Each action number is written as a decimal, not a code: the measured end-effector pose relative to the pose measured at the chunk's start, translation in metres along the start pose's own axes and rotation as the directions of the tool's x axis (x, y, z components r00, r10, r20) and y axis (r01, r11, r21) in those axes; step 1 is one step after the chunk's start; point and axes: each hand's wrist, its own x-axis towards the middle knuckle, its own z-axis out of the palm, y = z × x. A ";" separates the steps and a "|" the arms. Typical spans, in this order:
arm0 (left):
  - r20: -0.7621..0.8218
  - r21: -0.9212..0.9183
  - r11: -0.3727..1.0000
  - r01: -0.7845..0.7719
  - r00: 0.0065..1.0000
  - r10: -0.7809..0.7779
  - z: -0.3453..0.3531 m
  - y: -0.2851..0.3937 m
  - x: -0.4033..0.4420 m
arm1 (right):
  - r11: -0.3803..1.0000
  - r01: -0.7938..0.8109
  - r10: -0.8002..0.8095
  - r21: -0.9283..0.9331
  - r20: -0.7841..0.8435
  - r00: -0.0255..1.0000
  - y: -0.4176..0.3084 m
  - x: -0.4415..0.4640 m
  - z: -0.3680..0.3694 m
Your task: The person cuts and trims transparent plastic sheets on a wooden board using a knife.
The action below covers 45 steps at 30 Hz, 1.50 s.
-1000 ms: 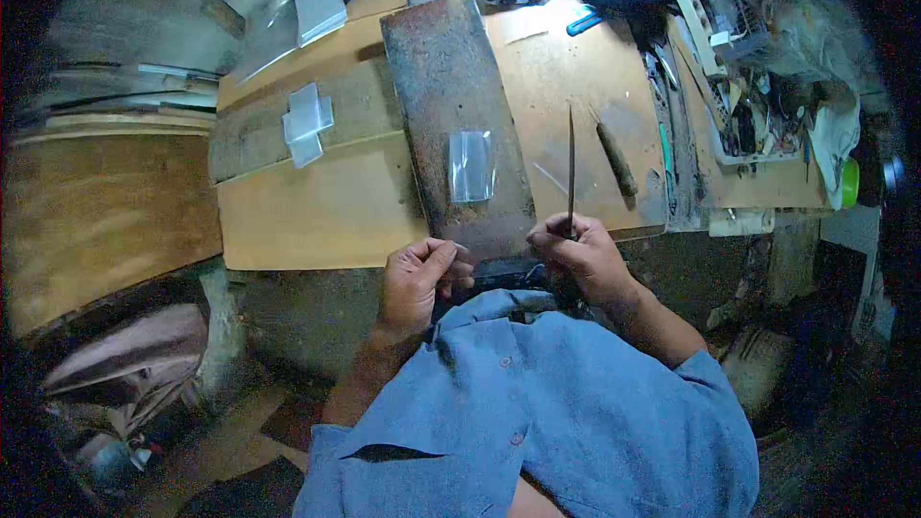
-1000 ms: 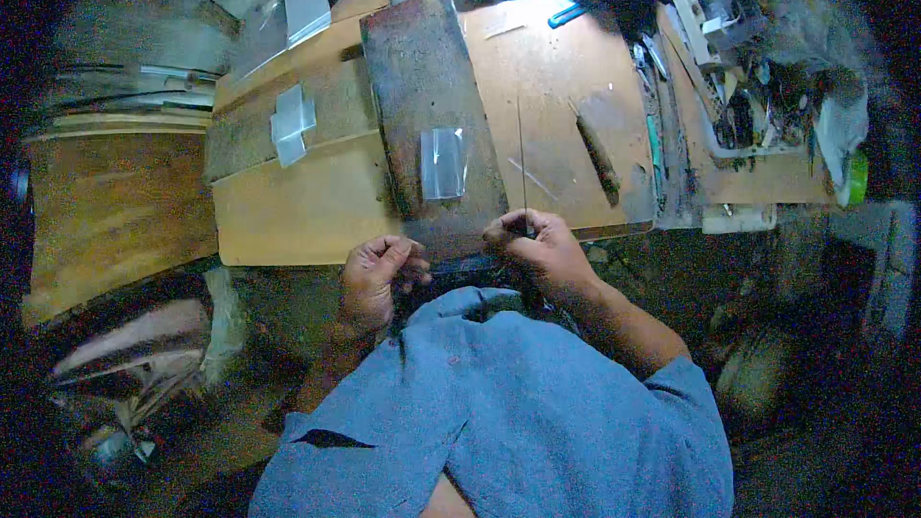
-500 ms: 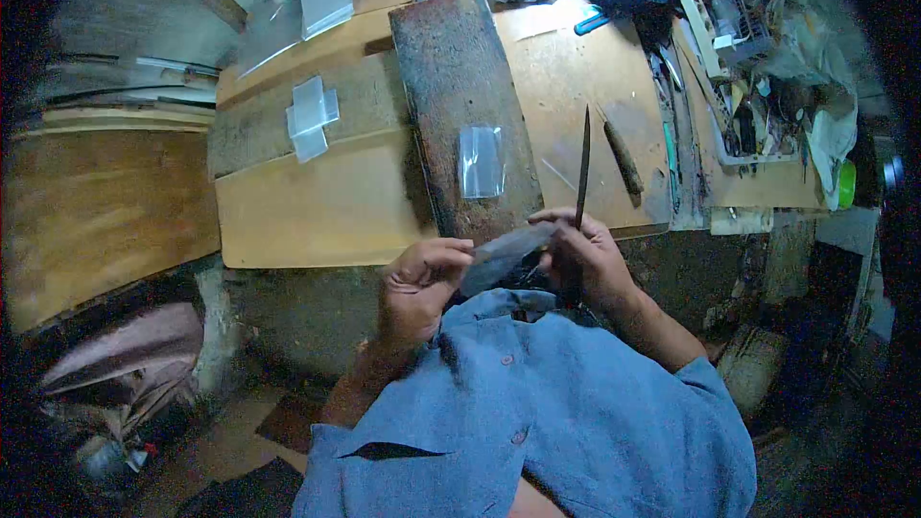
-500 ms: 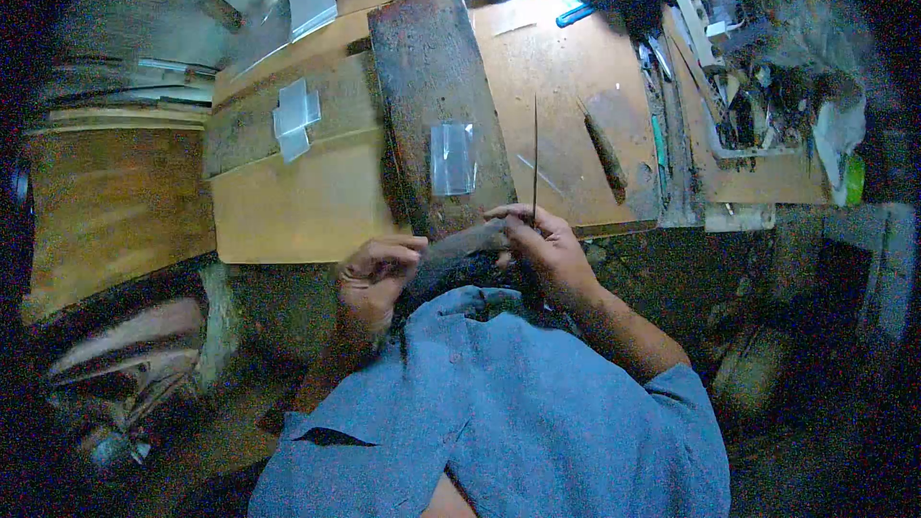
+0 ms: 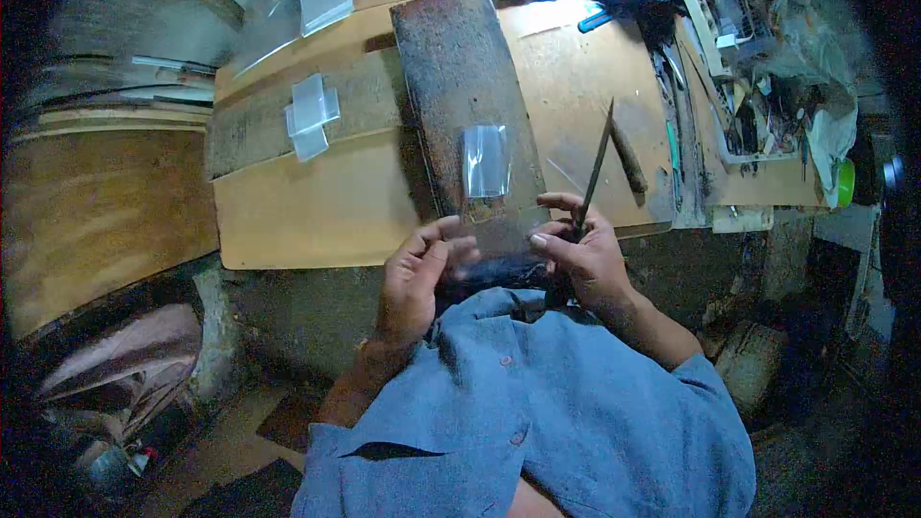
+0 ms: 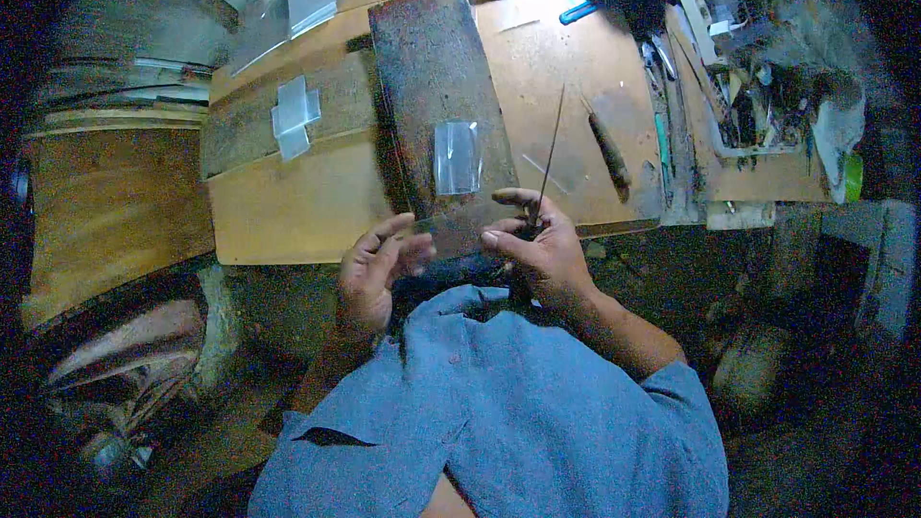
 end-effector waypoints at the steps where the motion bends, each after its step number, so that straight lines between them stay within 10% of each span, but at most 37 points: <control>1: 0.000 0.000 1.000 0.000 1.000 0.000 -0.003 0.000 0.000 | 0.999 0.035 -0.035 -0.008 -0.026 0.999 0.001 0.000 0.001; 4: 0.094 -0.030 0.985 0.168 0.982 -0.165 -0.012 -0.003 0.001 | 0.997 0.057 -0.060 -0.044 -0.056 0.997 0.005 0.003 0.001; 6: 0.049 0.268 0.960 0.086 0.994 -0.102 -0.012 -0.006 0.003 | 0.996 0.050 -0.054 -0.072 -0.059 0.997 0.007 0.004 0.001; 31: -0.059 0.214 0.976 0.040 0.998 -0.028 -0.014 0.002 0.006 | 0.992 0.066 -0.070 -0.110 -0.031 0.997 0.010 0.008 -0.002; 45: 0.169 0.359 0.932 0.057 0.978 -0.125 -0.010 0.003 0.018 | 0.989 0.038 -0.026 -0.143 0.090 0.996 0.004 0.010 0.002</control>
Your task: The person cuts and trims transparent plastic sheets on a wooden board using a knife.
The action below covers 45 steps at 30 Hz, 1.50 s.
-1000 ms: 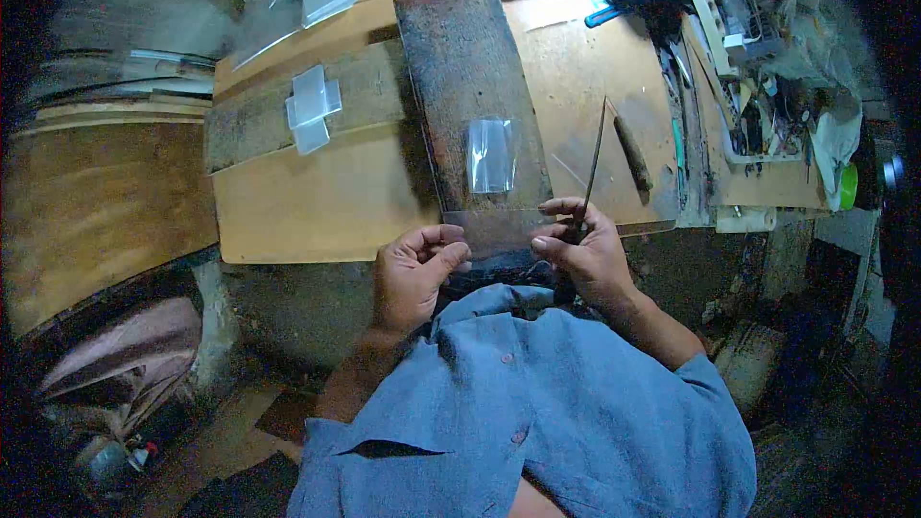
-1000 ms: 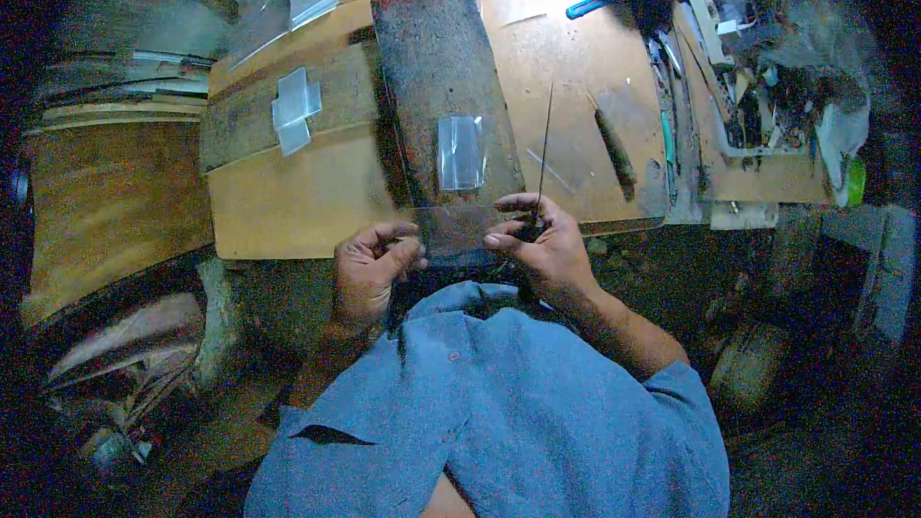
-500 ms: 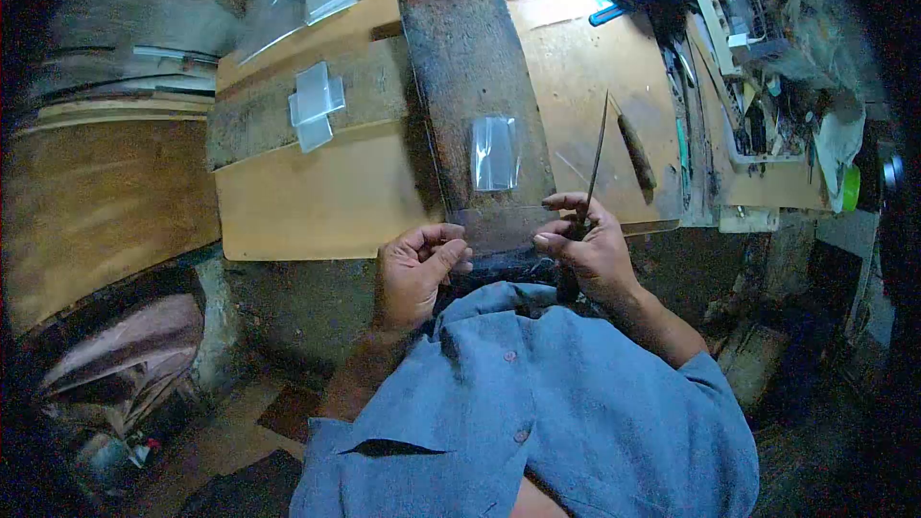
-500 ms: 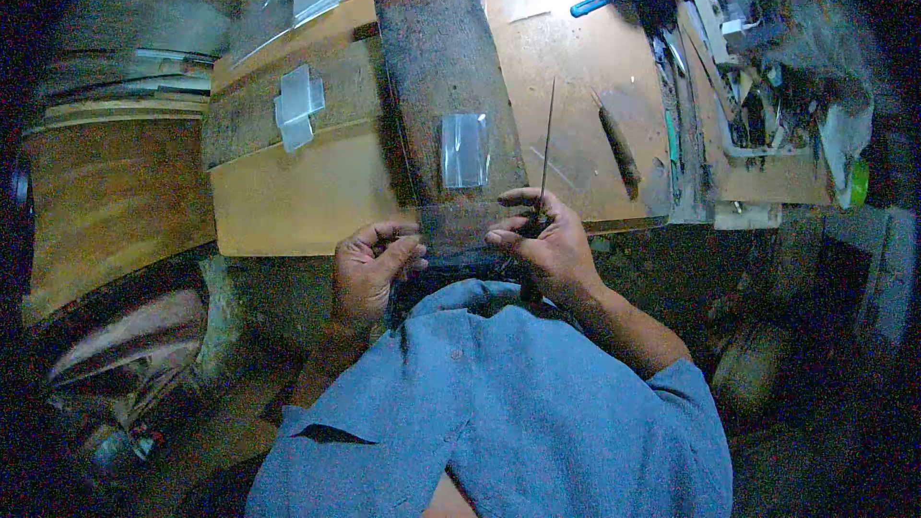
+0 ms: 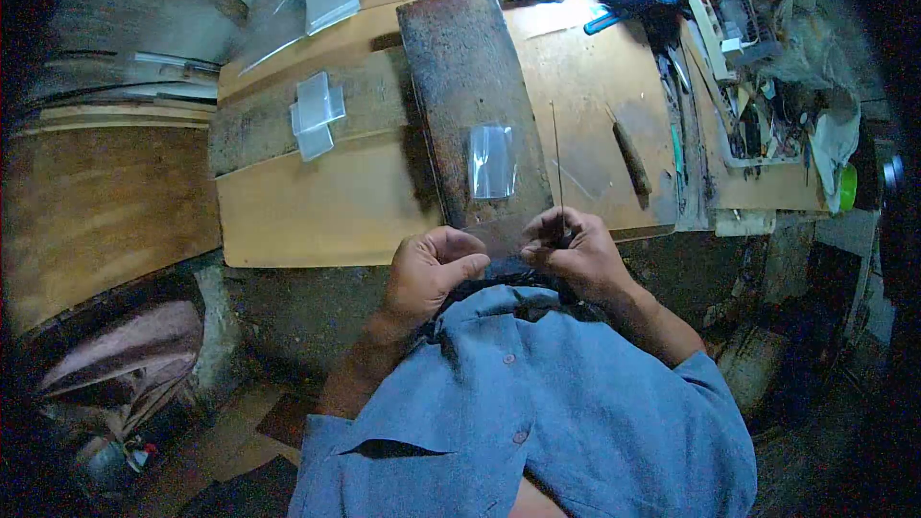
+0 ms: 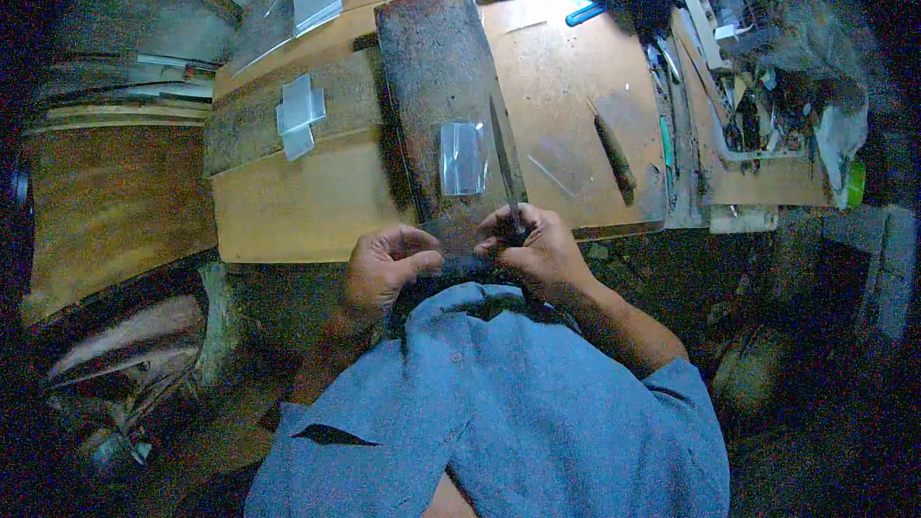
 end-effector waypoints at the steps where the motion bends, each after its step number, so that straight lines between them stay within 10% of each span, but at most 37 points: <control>1: 0.000 0.001 1.000 0.000 1.000 0.000 -0.001 0.001 0.001 | 0.999 -0.013 0.013 -0.045 -0.009 1.000 -0.002 0.000 0.000; 18: -0.287 -0.031 0.991 -0.132 0.951 0.117 -0.001 0.010 -0.002 | 0.996 0.067 -0.079 -0.058 -0.234 0.969 0.011 -0.003 0.000; 34: -0.207 -0.034 0.992 -0.124 0.972 0.114 0.005 0.013 -0.010 | 0.981 0.148 -0.173 -0.124 -0.220 0.960 0.015 -0.022 -0.011; 39: 0.051 0.071 0.996 -0.057 0.997 0.054 0.003 0.013 -0.013 | 0.990 0.080 -0.105 -0.117 -0.228 0.968 -0.003 -0.021 -0.018; 45: 0.366 0.183 0.983 0.036 0.925 -0.102 0.004 0.020 0.002 | 0.921 0.160 -0.112 -0.354 0.153 0.982 -0.028 -0.008 -0.016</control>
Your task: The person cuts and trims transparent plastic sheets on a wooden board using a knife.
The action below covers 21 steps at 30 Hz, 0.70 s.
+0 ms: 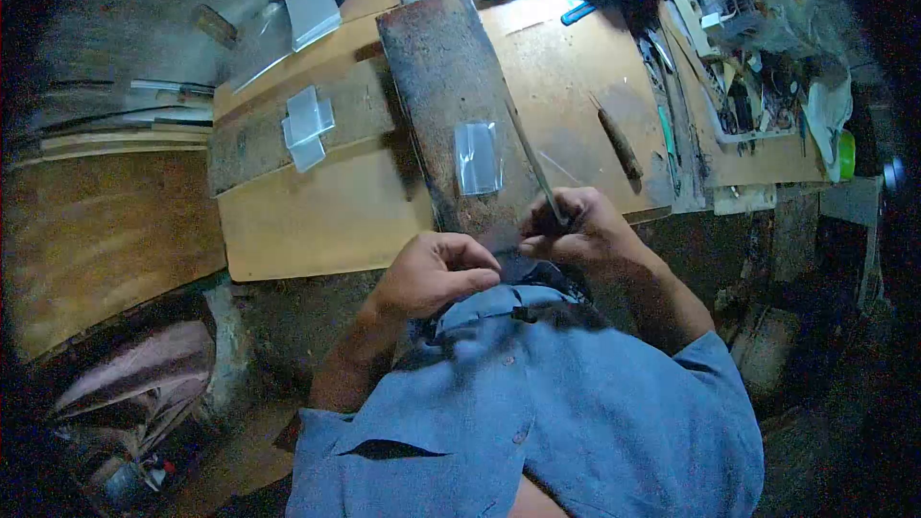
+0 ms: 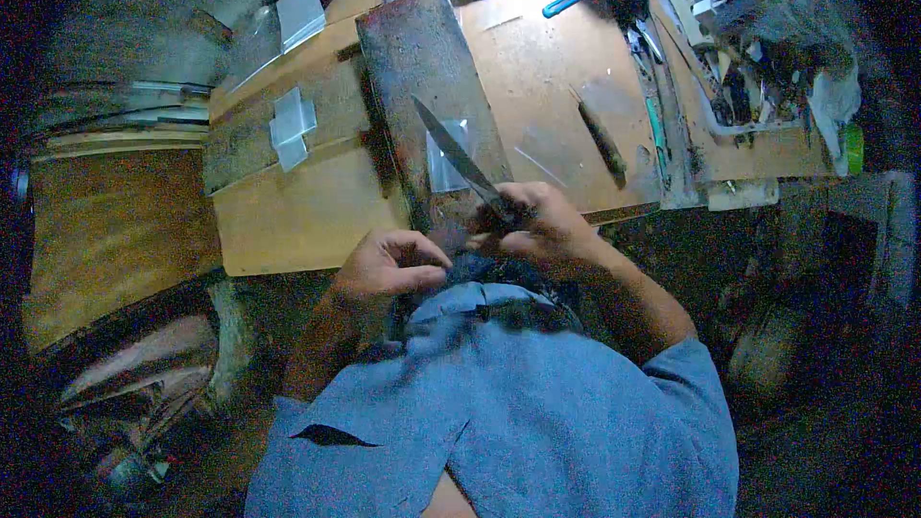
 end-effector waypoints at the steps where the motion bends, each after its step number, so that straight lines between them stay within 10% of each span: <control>1: -0.001 0.004 1.000 -0.004 1.000 0.004 0.004 0.002 0.002 | 0.992 -0.001 0.009 0.124 -0.062 0.998 0.000 0.005 0.004; 7: -0.580 -0.303 0.856 -0.420 0.793 0.184 0.023 -0.009 0.023 | 0.975 0.151 -0.096 0.164 -0.302 0.949 0.013 0.017 0.024; 10: -0.609 -0.384 0.796 -0.468 0.776 0.162 0.027 -0.014 0.026 | 0.931 0.039 -0.009 0.363 -0.084 0.996 0.023 0.015 0.045; 21: -0.578 -0.415 0.817 -0.400 0.809 0.103 0.021 -0.028 0.002 | 0.915 0.032 0.037 0.402 -0.162 0.986 0.022 0.009 0.018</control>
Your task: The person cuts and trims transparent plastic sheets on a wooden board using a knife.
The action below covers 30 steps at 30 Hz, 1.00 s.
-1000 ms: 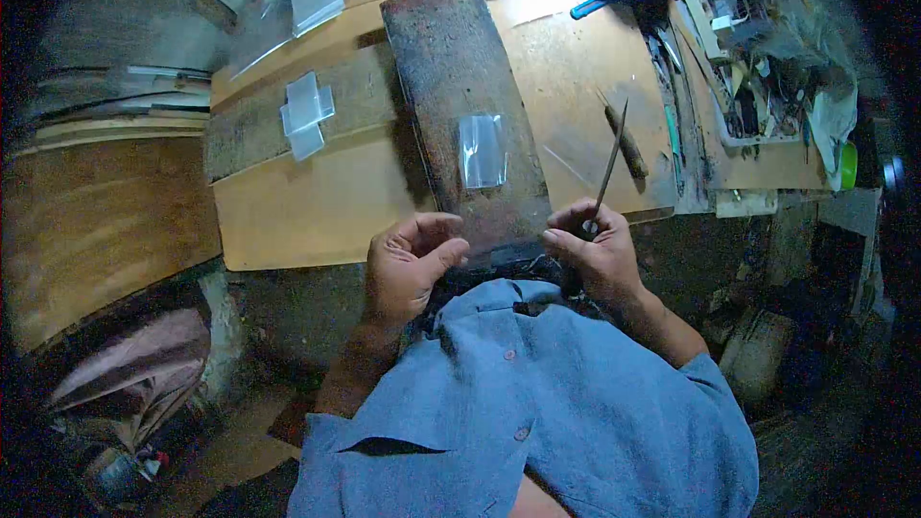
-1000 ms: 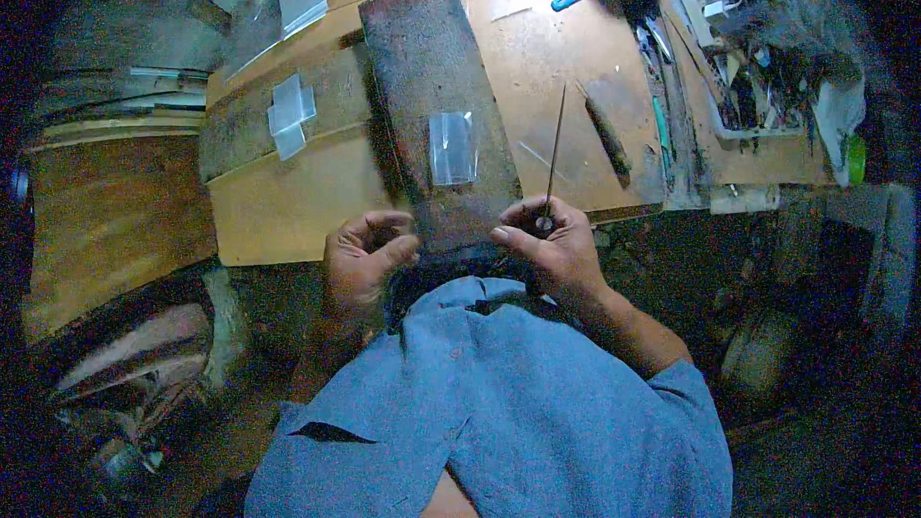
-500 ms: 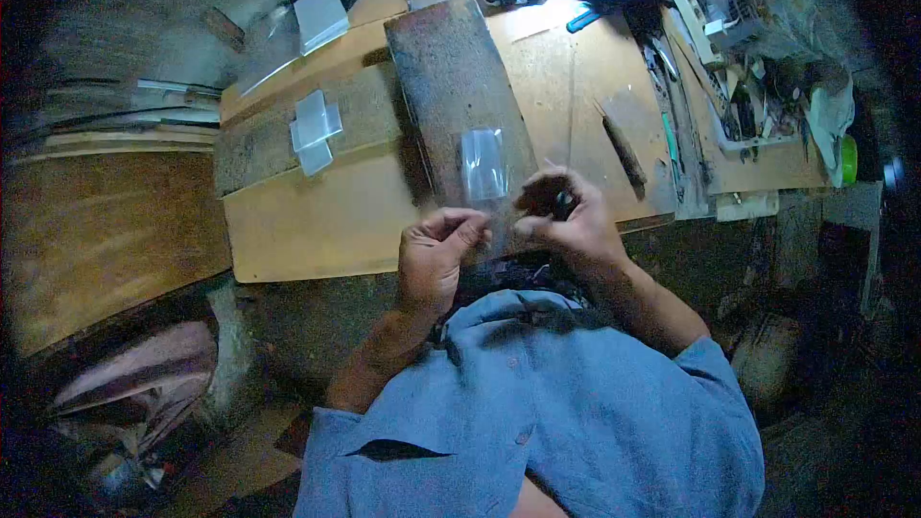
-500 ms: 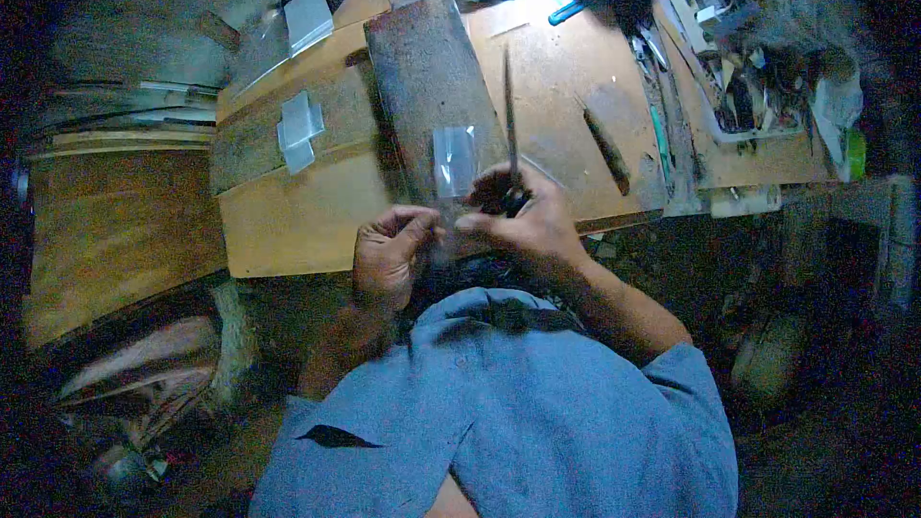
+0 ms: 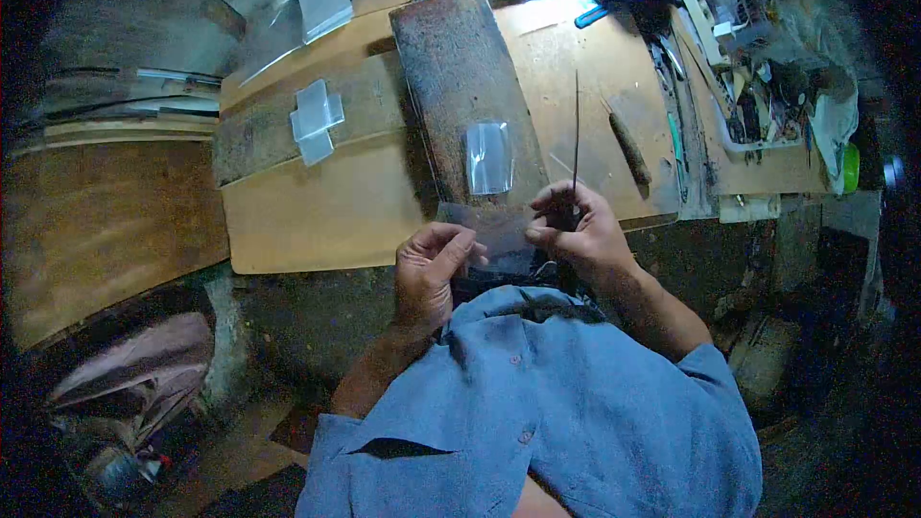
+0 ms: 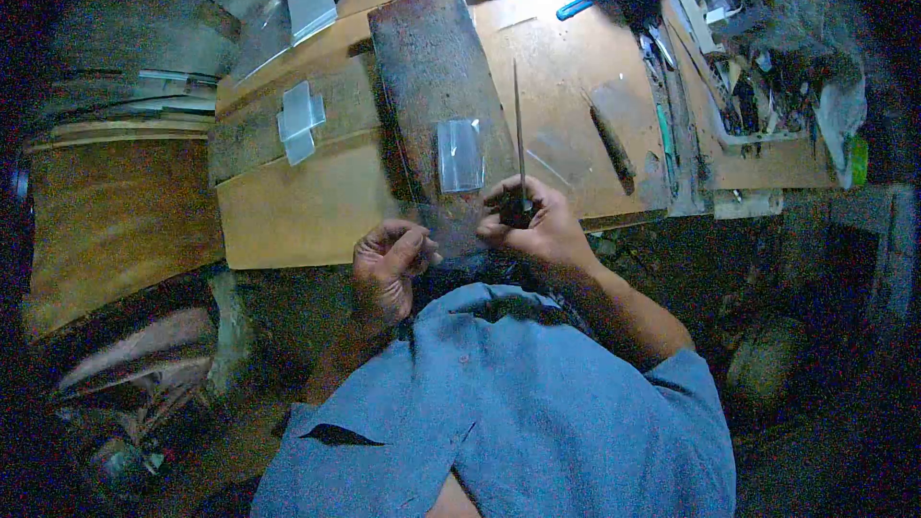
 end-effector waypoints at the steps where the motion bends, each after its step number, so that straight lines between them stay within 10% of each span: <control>1: -0.008 0.020 1.000 0.000 1.000 0.000 0.000 0.001 0.000 | 1.000 -0.002 0.001 -0.028 -0.029 1.000 0.000 -0.002 0.001; 30: -0.062 0.243 0.964 -0.108 0.990 0.127 -0.017 -0.002 -0.009 | 1.000 -0.009 0.005 -0.024 -0.140 0.990 0.002 -0.012 0.007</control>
